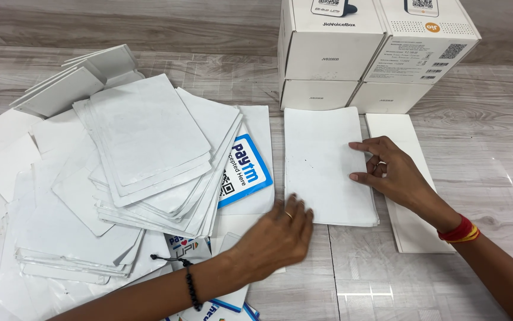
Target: The person sorts through a pile of white paper sheets and Paytm UPI cards on a tiled floor. They separate the items into neat stacks while JioVoiceBox product boxes remain stacked nearby.
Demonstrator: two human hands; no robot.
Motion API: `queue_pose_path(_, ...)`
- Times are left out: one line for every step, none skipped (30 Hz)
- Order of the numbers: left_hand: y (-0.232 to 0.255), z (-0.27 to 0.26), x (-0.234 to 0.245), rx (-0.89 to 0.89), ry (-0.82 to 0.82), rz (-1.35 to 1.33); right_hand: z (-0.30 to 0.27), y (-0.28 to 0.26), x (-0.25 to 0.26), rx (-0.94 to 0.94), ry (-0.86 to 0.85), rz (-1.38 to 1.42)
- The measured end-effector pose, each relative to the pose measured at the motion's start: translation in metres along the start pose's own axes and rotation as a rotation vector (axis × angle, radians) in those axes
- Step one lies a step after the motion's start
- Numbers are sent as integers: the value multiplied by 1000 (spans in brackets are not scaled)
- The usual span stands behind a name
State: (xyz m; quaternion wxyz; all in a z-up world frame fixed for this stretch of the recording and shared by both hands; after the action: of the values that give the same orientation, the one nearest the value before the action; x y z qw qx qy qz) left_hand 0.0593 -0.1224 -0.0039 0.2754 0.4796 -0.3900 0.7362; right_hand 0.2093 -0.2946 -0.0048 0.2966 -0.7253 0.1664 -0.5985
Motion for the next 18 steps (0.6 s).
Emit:
queue_pose_path(-14,-2,2,89,0,-3,2,1,0,-9,-8,-41)
queue_pose_path(-29,-6,4,178,-1,-10,3,3,0,-36,-19,-75)
queue_pose_path(-43,-12,7,267,-3,-17,4,6,0,-64,-29,-109)
queue_pose_path(-66,-19,-3,404,-112,-68,4,8,0,-93,-38,-143)
queue_pose_path(-92,-30,-12,541,-221,-119,3,-1,2,-4,-5,-169)
queue_pose_path(-114,-39,-2,598,-153,-36,1,-12,5,88,31,-193)
queue_pose_path(-134,-49,9,653,-85,47,-2,-23,7,180,67,-216)
queue_pose_path(-151,-55,13,688,-53,48,-3,-26,6,166,71,-203)
queue_pose_path(-165,-60,17,724,-22,49,-4,-30,5,151,75,-191)
queue_pose_path(-179,-66,8,810,-88,-39,-5,-34,4,137,79,-179)
queue_pose_path(-190,-73,-3,894,-155,-128,-8,-44,3,183,95,-153)
queue_pose_path(-196,-82,-13,980,-222,-219,-11,-55,2,230,109,-128)
queue_pose_path(-198,-83,-12,972,-180,-203,-14,-67,1,277,122,-103)
queue_pose_path(-199,-81,-11,963,-136,-187,-17,-76,0,303,121,-85)
queue_pose_path(-200,-81,-10,954,-93,-170,-20,-85,-2,330,120,-68)
queue_pose_path(-202,-82,-9,943,-55,-141,-23,-93,-3,351,120,-50)
queue_pose_path(-205,-82,-8,931,-16,-112,-25,-99,-4,363,118,-24)
queue_pose_path(-205,-84,-7,921,19,-82,-27,-104,-5,375,114,5)
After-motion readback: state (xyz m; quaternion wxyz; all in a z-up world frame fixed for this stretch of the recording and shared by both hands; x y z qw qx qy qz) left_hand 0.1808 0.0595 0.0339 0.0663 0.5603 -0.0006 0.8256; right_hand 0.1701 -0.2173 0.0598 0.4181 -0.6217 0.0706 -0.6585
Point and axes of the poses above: each hand's wrist, its own z-axis towards the middle knuckle, its own x-axis out of the back of the hand, y = z × x, the point moved 9 cm from there along z, towards the middle knuckle, and after that the axes turned 5 degrees about z, right-handed, at the moved point
